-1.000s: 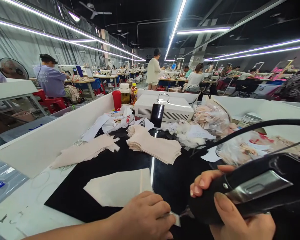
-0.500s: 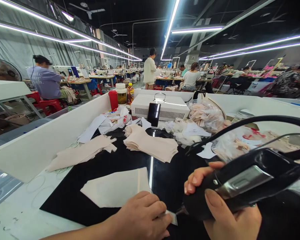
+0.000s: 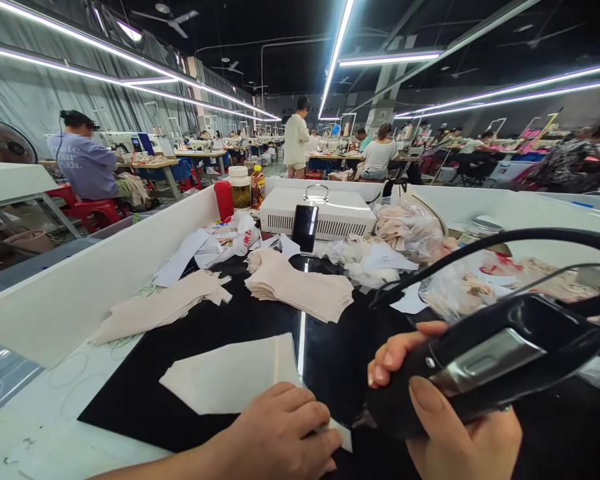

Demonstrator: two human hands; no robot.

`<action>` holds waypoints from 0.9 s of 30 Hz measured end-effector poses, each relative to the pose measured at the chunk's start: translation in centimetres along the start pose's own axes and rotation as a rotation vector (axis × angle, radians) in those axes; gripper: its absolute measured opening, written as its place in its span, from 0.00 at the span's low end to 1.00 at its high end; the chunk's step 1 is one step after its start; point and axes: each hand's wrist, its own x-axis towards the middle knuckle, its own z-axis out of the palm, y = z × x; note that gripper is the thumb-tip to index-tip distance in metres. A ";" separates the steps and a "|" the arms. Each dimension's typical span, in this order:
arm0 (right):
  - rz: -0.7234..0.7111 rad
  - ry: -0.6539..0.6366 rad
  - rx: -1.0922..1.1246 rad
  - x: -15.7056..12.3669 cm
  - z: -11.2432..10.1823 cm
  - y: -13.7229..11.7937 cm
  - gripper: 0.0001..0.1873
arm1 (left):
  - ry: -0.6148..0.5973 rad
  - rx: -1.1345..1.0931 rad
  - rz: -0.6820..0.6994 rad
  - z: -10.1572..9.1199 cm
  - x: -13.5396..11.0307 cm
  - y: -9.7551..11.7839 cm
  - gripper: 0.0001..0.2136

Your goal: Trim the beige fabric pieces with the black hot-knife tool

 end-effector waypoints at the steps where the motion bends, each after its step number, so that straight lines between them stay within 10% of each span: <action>1: -0.004 -0.002 0.000 0.0 0.0 0.0 0.15 | -0.010 -0.001 -0.003 -0.1 0.0 0.0 0.11; 27: 0.030 0.021 0.020 -0.5 0.5 -0.8 0.13 | -0.008 -0.019 -0.013 -0.4 0.0 0.2 0.09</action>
